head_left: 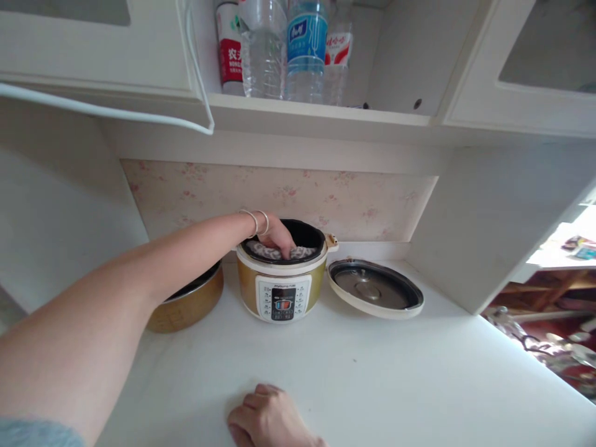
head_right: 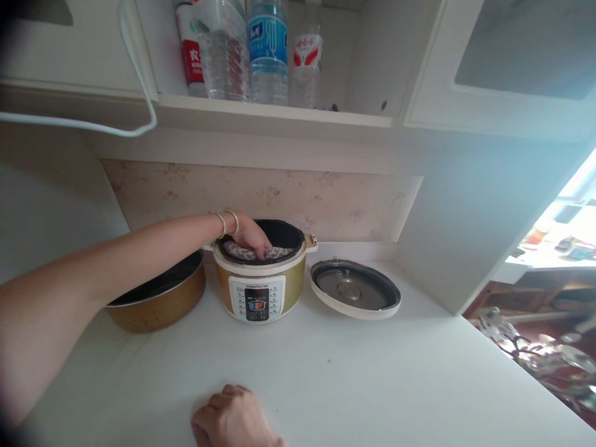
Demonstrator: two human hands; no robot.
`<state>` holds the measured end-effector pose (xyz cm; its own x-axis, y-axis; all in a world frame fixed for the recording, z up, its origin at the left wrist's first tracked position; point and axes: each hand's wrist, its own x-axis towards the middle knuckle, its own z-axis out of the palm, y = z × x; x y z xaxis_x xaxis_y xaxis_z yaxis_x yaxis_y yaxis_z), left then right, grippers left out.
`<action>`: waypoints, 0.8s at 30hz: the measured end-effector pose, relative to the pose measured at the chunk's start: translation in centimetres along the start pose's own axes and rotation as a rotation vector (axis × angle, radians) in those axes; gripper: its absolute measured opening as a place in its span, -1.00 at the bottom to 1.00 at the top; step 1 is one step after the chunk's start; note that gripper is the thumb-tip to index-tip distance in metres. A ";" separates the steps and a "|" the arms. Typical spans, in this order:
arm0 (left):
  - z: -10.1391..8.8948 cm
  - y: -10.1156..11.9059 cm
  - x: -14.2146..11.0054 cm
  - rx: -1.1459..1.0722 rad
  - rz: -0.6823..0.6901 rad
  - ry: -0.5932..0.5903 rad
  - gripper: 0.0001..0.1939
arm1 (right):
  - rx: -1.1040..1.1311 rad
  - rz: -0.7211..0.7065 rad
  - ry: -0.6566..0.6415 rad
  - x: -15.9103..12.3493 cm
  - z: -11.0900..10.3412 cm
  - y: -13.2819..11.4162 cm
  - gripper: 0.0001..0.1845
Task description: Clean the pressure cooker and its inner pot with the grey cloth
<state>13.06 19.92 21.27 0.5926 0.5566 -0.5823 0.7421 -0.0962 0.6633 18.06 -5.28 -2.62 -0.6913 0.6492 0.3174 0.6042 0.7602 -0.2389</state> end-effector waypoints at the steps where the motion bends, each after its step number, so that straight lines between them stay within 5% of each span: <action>1: 0.6 0.4 0.0 -0.040 -0.008 -0.073 -0.68 | 0.006 0.001 0.000 0.0 0.1 0.0 -0.82; 3: 1.3 0.9 0.3 -0.133 0.081 -0.080 -0.71 | 0.022 -0.003 -0.003 0.0 0.1 0.1 -0.84; 9: 1.2 1.7 0.5 -0.596 0.496 0.302 -0.74 | 0.048 0.018 -0.017 -0.1 -0.7 -0.4 -0.82; 15: 2.3 3.5 -3.3 -0.943 0.730 0.496 -0.75 | 0.042 0.084 0.022 -0.4 -0.5 -1.0 -0.82; 20: 5.9 4.8 -6.8 -1.090 0.761 0.330 -0.75 | 0.016 0.124 0.060 -0.3 -0.3 -1.6 -0.83; 24: 11.6 5.1 -7.3 -1.138 0.729 0.117 -0.74 | -0.027 0.165 0.071 -0.3 0.2 -2.1 -0.82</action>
<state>16.13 5.76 23.42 0.6642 0.7442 0.0704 -0.4280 0.3014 0.8520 16.94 -7.06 -2.39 -0.5525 0.7609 0.3403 0.7182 0.6417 -0.2689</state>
